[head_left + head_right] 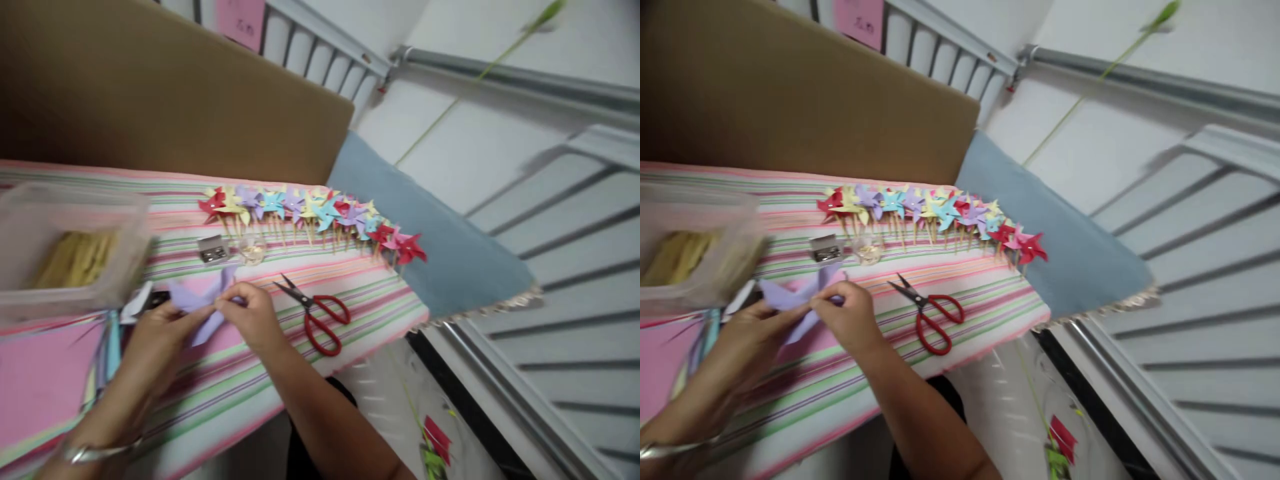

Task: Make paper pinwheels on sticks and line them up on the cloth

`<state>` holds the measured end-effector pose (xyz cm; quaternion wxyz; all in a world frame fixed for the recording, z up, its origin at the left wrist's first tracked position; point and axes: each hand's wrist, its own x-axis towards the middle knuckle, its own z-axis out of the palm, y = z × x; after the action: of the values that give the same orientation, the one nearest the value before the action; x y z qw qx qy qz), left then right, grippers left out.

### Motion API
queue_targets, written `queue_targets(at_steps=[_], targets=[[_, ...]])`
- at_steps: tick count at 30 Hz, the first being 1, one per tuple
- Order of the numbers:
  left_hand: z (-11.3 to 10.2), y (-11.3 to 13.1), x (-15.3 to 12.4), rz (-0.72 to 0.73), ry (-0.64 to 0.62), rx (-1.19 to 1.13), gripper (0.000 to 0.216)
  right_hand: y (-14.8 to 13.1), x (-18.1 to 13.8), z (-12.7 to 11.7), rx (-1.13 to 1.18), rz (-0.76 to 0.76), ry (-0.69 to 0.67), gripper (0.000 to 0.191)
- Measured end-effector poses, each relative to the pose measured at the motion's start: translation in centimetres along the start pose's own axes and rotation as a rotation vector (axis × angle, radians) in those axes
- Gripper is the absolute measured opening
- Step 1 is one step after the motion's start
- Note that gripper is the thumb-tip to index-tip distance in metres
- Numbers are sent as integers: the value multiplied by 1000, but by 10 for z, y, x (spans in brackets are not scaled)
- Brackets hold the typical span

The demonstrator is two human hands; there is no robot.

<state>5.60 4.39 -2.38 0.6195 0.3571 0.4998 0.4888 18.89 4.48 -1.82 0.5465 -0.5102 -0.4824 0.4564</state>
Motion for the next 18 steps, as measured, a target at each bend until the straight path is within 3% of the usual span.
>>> queue_targets(at_steps=[7,18], targets=[[8,2,-2,-52,-34,-183,24,-8,-2,-3,-9,46,-33,7],[9,5,-4,-34,-53,-207,22,-4,-1,-3,2,76,-31,9]])
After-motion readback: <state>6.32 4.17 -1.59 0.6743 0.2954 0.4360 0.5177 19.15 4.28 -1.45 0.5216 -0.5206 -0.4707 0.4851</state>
